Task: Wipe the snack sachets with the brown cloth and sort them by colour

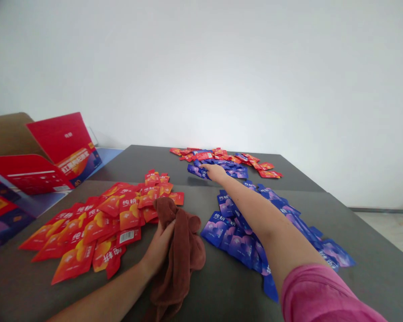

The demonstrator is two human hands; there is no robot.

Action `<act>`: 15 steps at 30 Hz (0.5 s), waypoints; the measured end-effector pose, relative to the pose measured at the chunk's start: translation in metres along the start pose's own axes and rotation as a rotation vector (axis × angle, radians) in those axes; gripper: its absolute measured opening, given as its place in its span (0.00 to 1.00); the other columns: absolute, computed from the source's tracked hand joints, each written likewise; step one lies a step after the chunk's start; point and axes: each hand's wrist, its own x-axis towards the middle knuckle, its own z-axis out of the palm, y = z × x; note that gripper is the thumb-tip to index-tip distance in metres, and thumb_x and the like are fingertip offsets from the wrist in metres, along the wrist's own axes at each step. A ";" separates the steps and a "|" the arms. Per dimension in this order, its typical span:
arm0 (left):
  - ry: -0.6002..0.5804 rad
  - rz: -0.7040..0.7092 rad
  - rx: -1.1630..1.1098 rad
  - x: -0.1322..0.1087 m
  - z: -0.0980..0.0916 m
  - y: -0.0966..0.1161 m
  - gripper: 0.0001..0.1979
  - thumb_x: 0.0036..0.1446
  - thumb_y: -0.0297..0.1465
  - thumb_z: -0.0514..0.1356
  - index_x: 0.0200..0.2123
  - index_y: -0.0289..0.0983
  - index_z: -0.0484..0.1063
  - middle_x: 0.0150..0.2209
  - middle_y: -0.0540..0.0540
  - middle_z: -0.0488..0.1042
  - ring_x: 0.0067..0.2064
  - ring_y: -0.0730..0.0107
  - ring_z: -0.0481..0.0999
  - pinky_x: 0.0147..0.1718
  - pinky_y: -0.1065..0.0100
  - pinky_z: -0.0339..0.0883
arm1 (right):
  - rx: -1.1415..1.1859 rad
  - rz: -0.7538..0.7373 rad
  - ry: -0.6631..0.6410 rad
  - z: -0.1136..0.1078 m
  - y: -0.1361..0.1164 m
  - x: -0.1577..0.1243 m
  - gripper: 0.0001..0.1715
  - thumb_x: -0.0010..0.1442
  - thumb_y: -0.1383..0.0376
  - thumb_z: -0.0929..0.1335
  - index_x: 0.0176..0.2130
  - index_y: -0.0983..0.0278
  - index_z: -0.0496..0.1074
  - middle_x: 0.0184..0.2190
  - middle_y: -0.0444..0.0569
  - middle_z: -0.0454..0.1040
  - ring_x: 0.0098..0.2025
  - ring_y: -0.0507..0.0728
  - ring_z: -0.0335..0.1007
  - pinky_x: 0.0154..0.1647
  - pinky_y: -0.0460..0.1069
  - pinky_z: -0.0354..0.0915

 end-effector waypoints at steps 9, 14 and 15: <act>-0.041 0.170 0.157 0.006 0.000 -0.006 0.26 0.56 0.35 0.60 0.57 0.38 0.62 0.57 0.41 0.69 0.60 0.59 0.66 0.61 0.58 0.54 | 0.552 0.126 0.109 -0.003 -0.043 -0.082 0.30 0.56 0.67 0.64 0.58 0.61 0.67 0.29 0.42 0.76 0.26 0.51 0.69 0.30 0.45 0.67; -0.029 0.255 0.240 0.008 0.003 -0.004 0.25 0.56 0.34 0.59 0.57 0.37 0.62 0.59 0.40 0.67 0.61 0.59 0.64 0.62 0.58 0.51 | 0.673 0.327 0.129 0.026 -0.053 -0.110 0.23 0.50 0.70 0.67 0.47 0.66 0.75 0.24 0.43 0.75 0.22 0.51 0.67 0.25 0.45 0.64; -0.031 0.257 0.250 0.008 0.003 -0.003 0.24 0.56 0.34 0.59 0.56 0.37 0.63 0.58 0.40 0.67 0.61 0.59 0.64 0.62 0.58 0.51 | 0.677 0.364 0.141 0.031 -0.053 -0.110 0.21 0.50 0.71 0.67 0.45 0.66 0.76 0.25 0.45 0.75 0.23 0.51 0.67 0.26 0.46 0.65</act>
